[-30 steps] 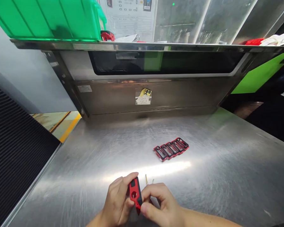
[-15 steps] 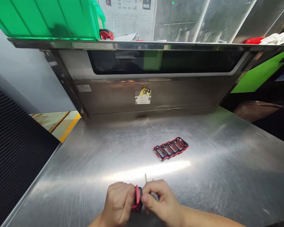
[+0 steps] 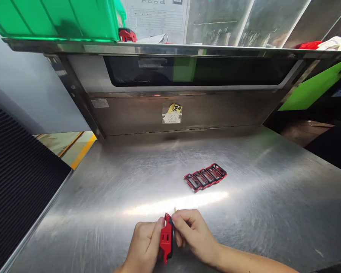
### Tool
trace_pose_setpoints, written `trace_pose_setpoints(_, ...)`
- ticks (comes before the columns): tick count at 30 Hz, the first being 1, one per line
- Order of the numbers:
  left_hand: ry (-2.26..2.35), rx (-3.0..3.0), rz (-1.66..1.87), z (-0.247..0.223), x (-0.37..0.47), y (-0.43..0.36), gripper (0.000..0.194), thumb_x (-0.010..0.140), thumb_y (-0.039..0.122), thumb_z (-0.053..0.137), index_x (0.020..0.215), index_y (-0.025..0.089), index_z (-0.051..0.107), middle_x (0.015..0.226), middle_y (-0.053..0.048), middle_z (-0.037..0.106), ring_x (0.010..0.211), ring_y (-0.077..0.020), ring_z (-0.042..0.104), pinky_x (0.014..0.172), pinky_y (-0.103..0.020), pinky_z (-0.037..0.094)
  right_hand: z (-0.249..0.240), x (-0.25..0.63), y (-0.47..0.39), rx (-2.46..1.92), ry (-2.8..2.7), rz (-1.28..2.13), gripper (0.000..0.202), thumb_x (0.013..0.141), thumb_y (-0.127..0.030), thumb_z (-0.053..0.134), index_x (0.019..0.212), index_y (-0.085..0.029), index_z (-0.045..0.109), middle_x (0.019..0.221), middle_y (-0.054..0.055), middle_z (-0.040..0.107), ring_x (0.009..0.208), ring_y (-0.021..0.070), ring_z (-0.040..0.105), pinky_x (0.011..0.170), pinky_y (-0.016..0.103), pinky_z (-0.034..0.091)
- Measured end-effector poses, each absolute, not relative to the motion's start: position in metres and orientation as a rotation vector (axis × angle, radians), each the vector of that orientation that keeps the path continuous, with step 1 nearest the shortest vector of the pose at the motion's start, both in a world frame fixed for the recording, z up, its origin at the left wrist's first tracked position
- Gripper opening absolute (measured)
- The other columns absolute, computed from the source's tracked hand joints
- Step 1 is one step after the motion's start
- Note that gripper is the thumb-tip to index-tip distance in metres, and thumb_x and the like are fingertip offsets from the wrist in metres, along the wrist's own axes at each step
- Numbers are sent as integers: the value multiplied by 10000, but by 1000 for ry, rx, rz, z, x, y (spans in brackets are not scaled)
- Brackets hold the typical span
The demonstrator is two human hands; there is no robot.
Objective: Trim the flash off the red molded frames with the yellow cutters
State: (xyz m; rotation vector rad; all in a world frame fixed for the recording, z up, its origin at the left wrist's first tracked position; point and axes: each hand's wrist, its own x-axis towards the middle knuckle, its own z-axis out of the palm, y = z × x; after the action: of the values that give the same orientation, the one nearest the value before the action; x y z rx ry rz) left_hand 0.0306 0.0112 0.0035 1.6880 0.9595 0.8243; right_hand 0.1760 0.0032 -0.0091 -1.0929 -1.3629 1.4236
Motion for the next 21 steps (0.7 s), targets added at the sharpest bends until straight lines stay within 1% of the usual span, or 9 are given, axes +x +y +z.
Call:
trace_pose_setpoints(3, 979, 1639, 819, 2, 30, 11, 621, 945, 470, 309, 541, 195, 691, 454, 5, 511, 434, -123, 436, 470, -221, 380, -10, 176, 4, -1086, -1352, 1426, 670, 854, -760, 389, 517, -184, 441, 438, -27, 418, 408, 88, 367, 447, 210, 328)
trace_pose_setpoints(7, 973, 1548, 771, 0, 29, 13, 621, 916, 530, 347, 481, 186, 627, 477, 2, 503, 473, -126, 451, 437, -216, 330, -11, 176, 3, -1077, -1341, 1436, 656, 855, -753, 402, 531, -183, 446, 435, -26, 421, 402, 91, 377, 437, 210, 331)
trace_pose_setpoints(12, 927, 1411, 647, -11, 30, 19, 626, 837, 667, 366, 470, 193, 545, 361, 44, 410, 347, -105, 358, 404, -227, 300, -8, 176, 3, -1058, -1321, 1462, 637, 845, -750, 427, 546, -188, 445, 443, -32, 415, 404, 96, 389, 419, 205, 315)
trace_pose_setpoints(15, 964, 1402, 612, -16, 30, 20, 636, 816, 706, 341, 455, 202, 482, 358, 40, 396, 374, -110, 358, 416, -229, 286, -7, 176, 3, -1066, -1311, 1476, 639, 814, -771, 453, 567, -182, 453, 454, -35, 415, 419, 93, 367, 434, 207, 303)
trace_pose_setpoints(18, 1040, 1492, 642, -16, 29, 20, 617, 848, 683, 289, 470, 209, 404, 446, 34, 366, 454, -110, 311, 449, -235, 251, -13, 175, 4, -1094, -1326, 1427, 634, 753, -780, 534, 576, -176, 456, 492, -42, 397, 468, 94, 340, 468, 210, 293)
trace_pose_setpoints(21, 1102, 1595, 707, -20, 30, 21, 594, 832, 701, 288, 504, 213, 376, 511, 25, 339, 503, -122, 293, 478, -256, 222, -28, 173, 6, -1134, -1334, 1327, 652, 684, -808, 578, 565, -184, 435, 506, -50, 349, 494, 101, 311, 455, 209, 253)
